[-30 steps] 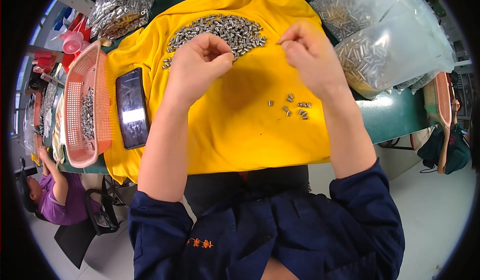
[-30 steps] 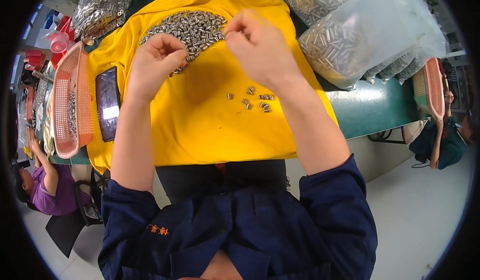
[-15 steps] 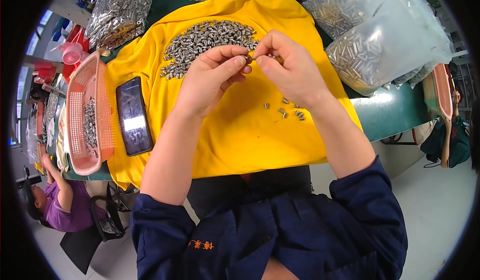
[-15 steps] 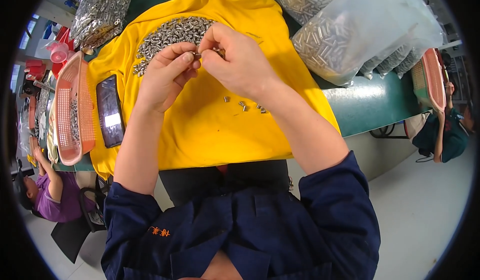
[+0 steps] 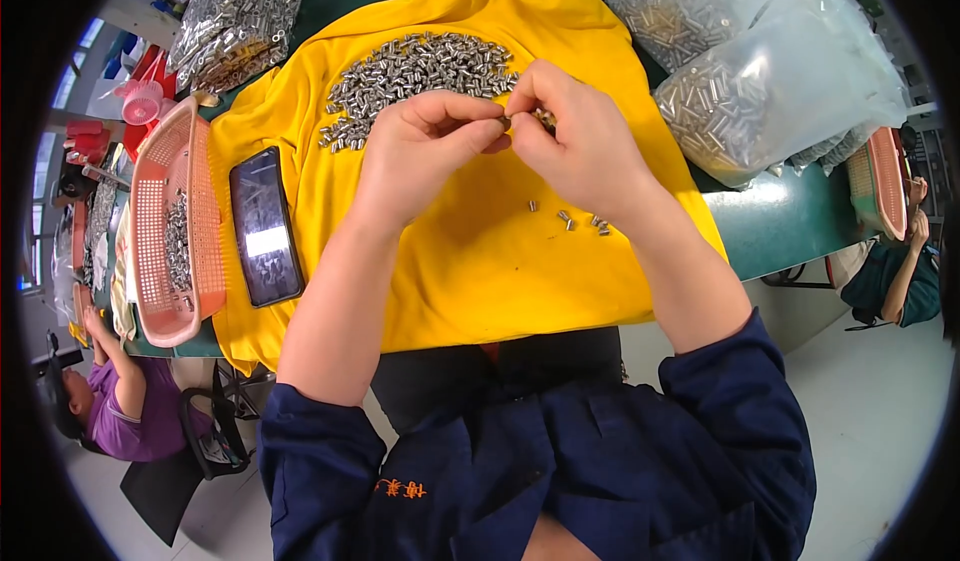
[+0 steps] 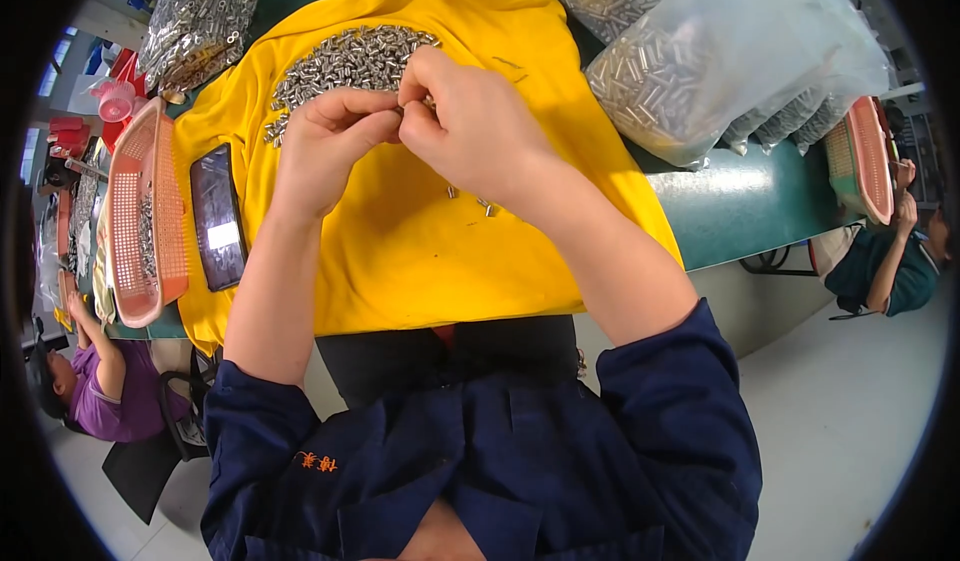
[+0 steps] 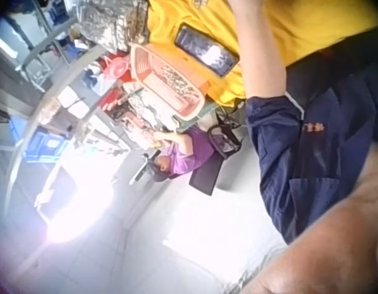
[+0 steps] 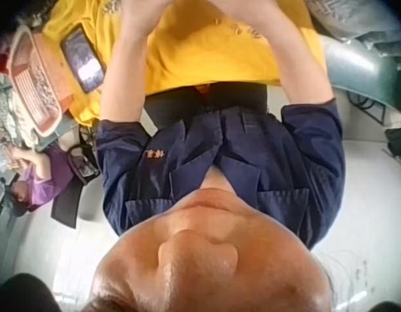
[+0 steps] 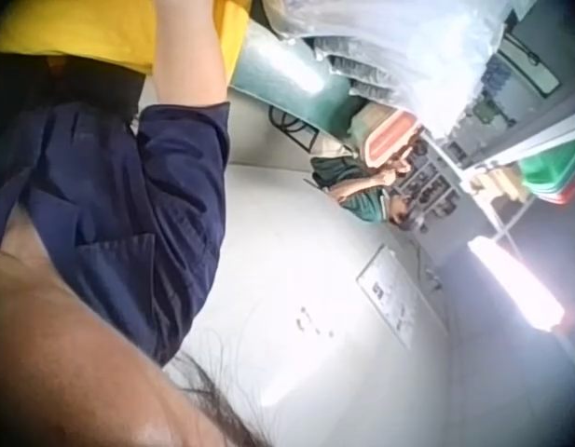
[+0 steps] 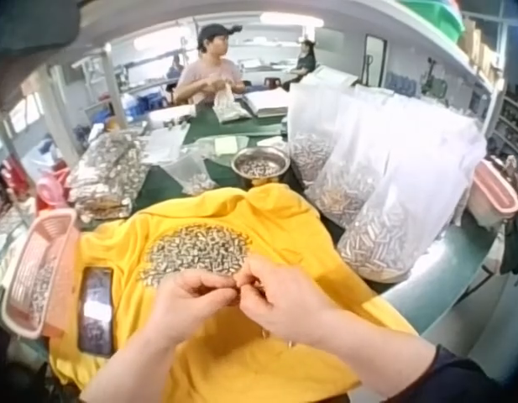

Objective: The recorder is sorting and inspecting small metal components on a yellow cloth at a factory workbench.

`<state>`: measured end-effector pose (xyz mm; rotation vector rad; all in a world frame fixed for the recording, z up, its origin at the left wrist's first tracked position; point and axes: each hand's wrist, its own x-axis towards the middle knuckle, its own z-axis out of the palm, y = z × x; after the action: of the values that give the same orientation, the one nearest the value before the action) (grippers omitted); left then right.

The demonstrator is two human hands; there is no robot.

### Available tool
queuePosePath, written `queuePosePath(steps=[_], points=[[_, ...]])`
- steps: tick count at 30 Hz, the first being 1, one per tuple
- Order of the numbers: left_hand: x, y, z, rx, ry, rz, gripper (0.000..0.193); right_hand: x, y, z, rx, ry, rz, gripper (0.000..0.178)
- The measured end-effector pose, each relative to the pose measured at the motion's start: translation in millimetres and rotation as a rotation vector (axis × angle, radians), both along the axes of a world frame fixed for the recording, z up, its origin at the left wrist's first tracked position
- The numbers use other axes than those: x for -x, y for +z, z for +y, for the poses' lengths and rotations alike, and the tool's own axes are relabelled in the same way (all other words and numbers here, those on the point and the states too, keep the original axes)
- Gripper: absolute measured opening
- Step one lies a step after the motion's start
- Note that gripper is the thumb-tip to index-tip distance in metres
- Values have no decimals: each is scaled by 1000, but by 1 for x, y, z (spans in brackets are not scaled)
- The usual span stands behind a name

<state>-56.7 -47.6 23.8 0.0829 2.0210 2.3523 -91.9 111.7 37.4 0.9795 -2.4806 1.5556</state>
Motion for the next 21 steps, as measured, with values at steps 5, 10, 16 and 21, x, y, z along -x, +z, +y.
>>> queuePosePath(steps=[5,10,16,21], points=[[0,-7,1,7,-75,-20,10,15,0,11,223,57,-369,9],[-16,-1,27,620,-356,365,18,20,6,15,244,-80,-323,7],[12,1,-9,1175,180,393,12,17,5,14,264,-104,-256,7],[20,1,-6,1415,136,338,11,13,8,12,227,-85,-207,9]])
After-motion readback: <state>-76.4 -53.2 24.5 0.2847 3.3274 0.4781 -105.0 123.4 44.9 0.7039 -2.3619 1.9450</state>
